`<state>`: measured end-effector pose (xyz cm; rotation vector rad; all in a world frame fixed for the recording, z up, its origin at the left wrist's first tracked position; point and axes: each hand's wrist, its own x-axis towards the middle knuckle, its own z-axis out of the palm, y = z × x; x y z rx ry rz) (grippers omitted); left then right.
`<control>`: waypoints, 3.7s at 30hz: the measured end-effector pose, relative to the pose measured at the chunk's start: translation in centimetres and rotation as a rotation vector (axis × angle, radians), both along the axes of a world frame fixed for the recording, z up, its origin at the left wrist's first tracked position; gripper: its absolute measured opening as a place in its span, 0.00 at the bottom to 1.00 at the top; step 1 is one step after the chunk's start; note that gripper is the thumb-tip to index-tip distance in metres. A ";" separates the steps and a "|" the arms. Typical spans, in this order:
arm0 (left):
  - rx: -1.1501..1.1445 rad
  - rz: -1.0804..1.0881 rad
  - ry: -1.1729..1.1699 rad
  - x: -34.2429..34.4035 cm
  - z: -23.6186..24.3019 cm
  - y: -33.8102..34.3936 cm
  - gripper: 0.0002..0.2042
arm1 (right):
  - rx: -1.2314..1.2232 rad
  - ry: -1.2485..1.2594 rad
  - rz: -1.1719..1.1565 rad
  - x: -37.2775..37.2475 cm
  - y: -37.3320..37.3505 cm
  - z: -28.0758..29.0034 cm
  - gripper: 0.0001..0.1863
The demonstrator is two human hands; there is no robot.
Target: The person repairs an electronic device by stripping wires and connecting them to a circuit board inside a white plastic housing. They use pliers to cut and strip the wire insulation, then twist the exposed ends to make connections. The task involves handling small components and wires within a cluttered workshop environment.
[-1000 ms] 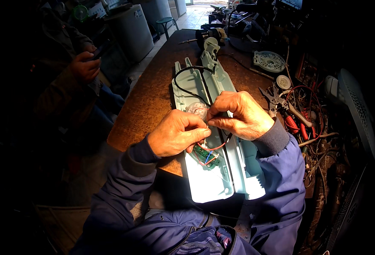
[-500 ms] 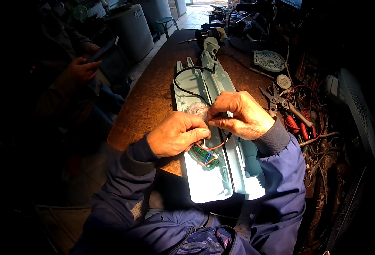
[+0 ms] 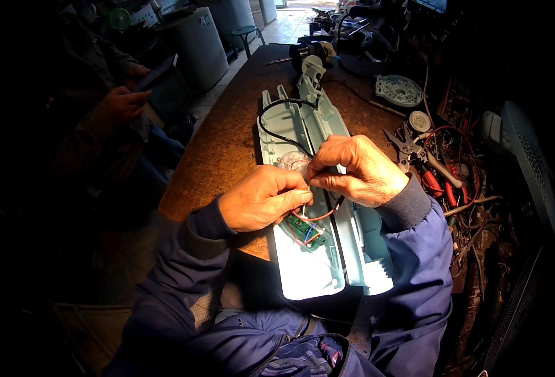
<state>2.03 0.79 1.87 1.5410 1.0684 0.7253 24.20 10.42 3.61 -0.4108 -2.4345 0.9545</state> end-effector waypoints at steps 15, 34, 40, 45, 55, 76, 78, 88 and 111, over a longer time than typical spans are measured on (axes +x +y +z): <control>-0.087 0.009 -0.069 -0.1 0.4 0.1 0.07 | -0.081 -0.029 -0.014 0.4 -0.3 0.4 0.08; -0.051 0.078 -0.090 0.2 0.2 -0.6 0.08 | -0.024 0.036 0.070 0.1 0.0 -0.6 0.07; -0.035 0.164 -0.165 0.2 -0.9 -0.7 0.09 | -0.027 0.008 0.081 0.0 0.0 -0.6 0.09; 0.007 0.125 -0.188 0.2 -1.4 -0.2 0.08 | 0.016 0.030 0.076 0.2 0.5 -1.3 0.09; 0.085 0.075 -0.040 0.1 0.3 0.2 0.09 | 0.021 0.097 0.069 0.4 0.7 -0.3 0.12; -0.087 0.085 -0.198 -0.1 -0.5 0.1 0.05 | -0.064 -0.008 0.031 0.4 0.3 0.3 0.09; -0.072 0.081 -0.202 -0.2 -0.4 -0.1 0.05 | -0.082 -0.031 0.034 0.4 0.3 0.6 0.09; -0.113 0.023 -0.173 -0.3 -0.3 -0.3 0.10 | -0.121 -0.037 0.030 0.6 0.4 1.0 0.08; -0.028 0.082 -0.070 0.0 -1.5 -0.5 0.07 | -0.036 -0.052 0.093 0.6 0.7 -0.2 0.09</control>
